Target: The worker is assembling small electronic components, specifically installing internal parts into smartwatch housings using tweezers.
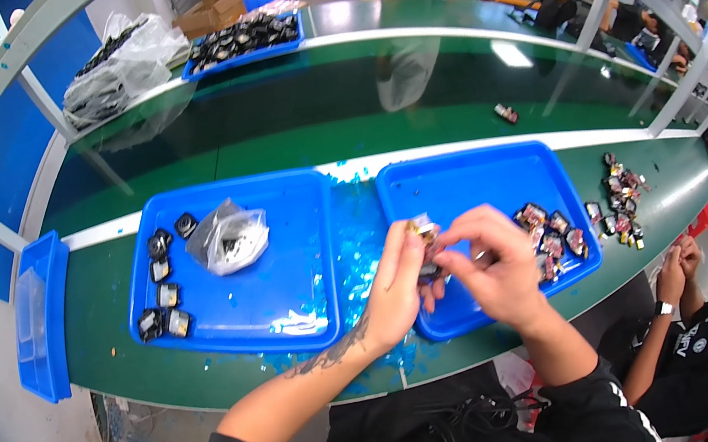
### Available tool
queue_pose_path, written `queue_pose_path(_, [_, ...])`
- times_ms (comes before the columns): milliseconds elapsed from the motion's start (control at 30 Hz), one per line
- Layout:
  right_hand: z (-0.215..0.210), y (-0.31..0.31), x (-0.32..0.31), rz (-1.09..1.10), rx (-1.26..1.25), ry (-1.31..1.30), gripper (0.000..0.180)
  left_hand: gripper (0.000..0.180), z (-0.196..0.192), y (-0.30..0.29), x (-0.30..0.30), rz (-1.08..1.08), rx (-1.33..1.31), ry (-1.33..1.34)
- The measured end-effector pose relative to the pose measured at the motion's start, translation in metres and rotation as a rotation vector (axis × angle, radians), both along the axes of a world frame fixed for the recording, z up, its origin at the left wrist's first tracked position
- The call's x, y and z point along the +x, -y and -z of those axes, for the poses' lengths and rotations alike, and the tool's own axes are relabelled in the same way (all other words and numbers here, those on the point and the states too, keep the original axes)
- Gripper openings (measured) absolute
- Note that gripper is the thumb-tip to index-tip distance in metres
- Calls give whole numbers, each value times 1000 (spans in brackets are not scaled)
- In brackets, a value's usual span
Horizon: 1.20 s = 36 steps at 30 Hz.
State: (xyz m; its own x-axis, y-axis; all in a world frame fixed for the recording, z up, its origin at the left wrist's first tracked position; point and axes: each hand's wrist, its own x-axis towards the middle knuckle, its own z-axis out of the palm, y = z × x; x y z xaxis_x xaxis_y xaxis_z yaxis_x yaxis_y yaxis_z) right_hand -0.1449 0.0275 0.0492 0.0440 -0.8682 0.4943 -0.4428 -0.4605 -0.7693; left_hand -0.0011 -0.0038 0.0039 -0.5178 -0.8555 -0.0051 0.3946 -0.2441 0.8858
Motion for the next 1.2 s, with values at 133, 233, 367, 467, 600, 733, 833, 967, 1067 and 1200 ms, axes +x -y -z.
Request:
queue_pose_path(133, [7, 0, -4, 24, 79, 85, 16, 23, -1, 8, 6, 88, -41, -49])
queue_pose_path(233, [7, -3, -15, -21, 221, 204, 11, 17, -5, 16, 11, 140, -67, -41])
queue_pose_path(367, [7, -5, -32, -75, 291, 246, 12, 17, -8, 24, 16, 203, -96, 12])
queue_pose_path(467, [3, -5, -30, -70, 302, 260, 11, 19, -10, 23, 15, 227, -116, 25])
queue_pose_path(600, [3, -8, -33, -110, 416, 256, 8, 14, -9, 21, 14, 229, -161, -8])
queue_pose_path(733, [1, -6, -32, -150, 492, 297, 10, 8, -10, 25, 18, 153, -419, 153])
queue_pose_path(833, [-6, -2, -33, -196, 640, 358, 14, 6, -16, 24, 18, 89, -656, 265])
queue_pose_path(967, [-5, -3, -29, -139, 634, 403, 13, 7, -9, 22, 15, 27, -568, 267])
queue_pose_path(1067, [5, -3, -30, -83, 481, 257, 11, 10, -5, 21, 11, 29, -414, 218])
queue_pose_path(1200, [0, -7, -25, 42, 303, 58, 8, 10, -8, 20, 11, 61, -271, 186])
